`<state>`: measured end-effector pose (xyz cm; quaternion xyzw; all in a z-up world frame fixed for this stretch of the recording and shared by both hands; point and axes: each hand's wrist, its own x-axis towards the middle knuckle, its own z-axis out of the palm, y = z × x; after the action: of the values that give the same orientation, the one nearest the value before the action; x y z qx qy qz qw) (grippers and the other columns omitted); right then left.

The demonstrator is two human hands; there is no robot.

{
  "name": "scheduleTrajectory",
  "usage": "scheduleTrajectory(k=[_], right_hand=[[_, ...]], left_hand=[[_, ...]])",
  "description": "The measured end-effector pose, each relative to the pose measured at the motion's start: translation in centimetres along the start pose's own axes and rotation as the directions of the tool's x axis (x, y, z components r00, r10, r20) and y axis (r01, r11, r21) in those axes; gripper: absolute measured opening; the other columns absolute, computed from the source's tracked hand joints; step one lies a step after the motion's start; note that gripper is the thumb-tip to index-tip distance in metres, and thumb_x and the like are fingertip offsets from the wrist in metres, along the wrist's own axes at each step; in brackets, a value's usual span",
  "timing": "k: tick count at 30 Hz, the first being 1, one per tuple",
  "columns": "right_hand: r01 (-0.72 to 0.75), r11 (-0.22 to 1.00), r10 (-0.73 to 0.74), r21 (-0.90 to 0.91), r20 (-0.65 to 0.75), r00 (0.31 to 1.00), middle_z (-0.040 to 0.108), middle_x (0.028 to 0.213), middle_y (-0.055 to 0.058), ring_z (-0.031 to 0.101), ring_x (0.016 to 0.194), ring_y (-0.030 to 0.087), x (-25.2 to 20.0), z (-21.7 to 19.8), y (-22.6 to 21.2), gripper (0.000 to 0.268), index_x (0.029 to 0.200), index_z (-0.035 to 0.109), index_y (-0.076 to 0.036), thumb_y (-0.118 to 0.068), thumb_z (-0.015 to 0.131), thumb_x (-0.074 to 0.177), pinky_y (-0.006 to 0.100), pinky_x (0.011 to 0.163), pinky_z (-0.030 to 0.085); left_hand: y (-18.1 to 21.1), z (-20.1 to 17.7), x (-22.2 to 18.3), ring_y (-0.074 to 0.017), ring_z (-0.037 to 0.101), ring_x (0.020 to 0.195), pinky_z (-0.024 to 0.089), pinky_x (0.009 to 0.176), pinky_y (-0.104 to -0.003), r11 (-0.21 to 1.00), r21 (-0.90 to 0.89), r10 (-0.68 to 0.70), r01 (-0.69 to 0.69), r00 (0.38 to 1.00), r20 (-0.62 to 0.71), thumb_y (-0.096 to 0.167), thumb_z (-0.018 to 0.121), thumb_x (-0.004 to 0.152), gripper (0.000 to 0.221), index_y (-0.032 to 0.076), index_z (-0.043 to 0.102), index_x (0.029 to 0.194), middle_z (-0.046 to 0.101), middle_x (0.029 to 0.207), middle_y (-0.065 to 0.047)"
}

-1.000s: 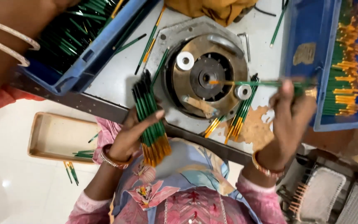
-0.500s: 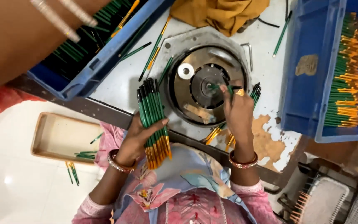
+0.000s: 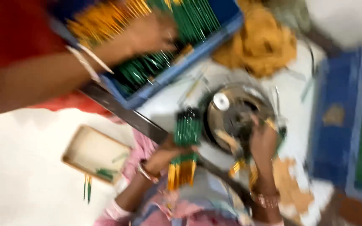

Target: The person sorts and bundles incense sticks using a circular guide on a manufacturing workbench.

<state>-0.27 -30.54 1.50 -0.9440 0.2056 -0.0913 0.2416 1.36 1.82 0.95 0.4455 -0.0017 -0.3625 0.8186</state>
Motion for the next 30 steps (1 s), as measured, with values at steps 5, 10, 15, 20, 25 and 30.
scheduleTrajectory(k=[5,10,15,20,25,30], right_hand=[[0.262,0.864,-0.327,0.430,0.083,0.941,0.066,0.069,0.001,0.060,0.063,0.010,-3.3,-3.3,-5.7,0.034,0.103,0.074,0.000,-0.031,0.060,0.104,0.031,0.059,0.049],[0.190,0.921,-0.350,0.340,0.510,0.785,0.069,0.059,0.003,0.062,0.052,0.014,-2.4,-2.6,-3.5,0.040,0.084,0.080,0.000,-0.037,0.069,0.094,0.036,0.053,0.049],[-0.184,0.900,-0.002,0.395,0.426,0.905,0.057,0.058,0.008,0.051,0.051,0.017,-2.3,-4.7,0.0,0.039,0.098,0.075,-0.004,-0.040,0.061,0.095,0.034,0.048,0.039],[-0.150,0.986,0.155,0.067,-0.065,0.986,0.069,0.071,0.016,0.069,0.061,0.023,-1.7,-7.6,2.9,0.048,0.098,0.076,-0.002,-0.042,0.053,0.108,0.039,0.058,0.052],[0.283,0.869,-0.324,-0.406,-0.034,0.945,0.069,0.080,0.021,0.068,0.070,0.040,2.3,1.3,4.8,0.024,0.098,0.074,-0.003,-0.025,0.067,0.090,0.048,0.063,0.054],[0.168,0.942,-0.147,-0.291,0.093,0.985,0.065,0.068,0.025,0.065,0.061,0.043,1.9,0.7,-0.1,0.036,0.089,0.065,0.003,-0.032,0.066,0.098,0.051,0.054,0.050]], left_hand=[[2.4,1.9,0.6,-0.0116,0.066,0.090,0.056,0.081,-0.028,0.866,0.455,0.167,-0.210,0.977,0.133,0.026,0.088,0.082,0.047,0.002,0.070,0.119,0.074,0.101,-0.003],[2.4,2.0,0.7,-0.0115,0.066,0.087,0.056,0.081,-0.027,0.782,0.554,0.142,-0.286,0.947,0.289,0.031,0.086,0.083,0.049,0.003,0.068,0.118,0.073,0.098,-0.002],[0.5,1.0,1.5,-0.0131,0.066,0.086,0.055,0.078,-0.029,0.900,0.405,0.039,-0.164,0.953,0.299,0.028,0.088,0.088,0.041,0.001,0.065,0.109,0.069,0.094,-0.004],[-0.1,1.1,3.1,-0.0176,0.072,0.079,0.060,0.071,-0.031,0.986,0.140,0.084,-0.089,0.996,0.040,0.020,0.087,0.083,0.039,0.001,0.063,0.108,0.070,0.090,-0.004],[-0.9,0.8,3.0,-0.0205,0.074,0.080,0.061,0.068,-0.032,0.998,-0.054,0.010,-0.015,0.995,-0.095,0.013,0.087,0.083,0.046,-0.001,0.058,0.116,0.069,0.094,-0.007],[-1.4,0.8,2.2,-0.0185,0.072,0.080,0.064,0.071,-0.035,0.983,-0.181,-0.033,0.010,0.992,-0.123,0.010,0.084,0.080,0.059,0.007,0.053,0.129,0.064,0.094,-0.003]])
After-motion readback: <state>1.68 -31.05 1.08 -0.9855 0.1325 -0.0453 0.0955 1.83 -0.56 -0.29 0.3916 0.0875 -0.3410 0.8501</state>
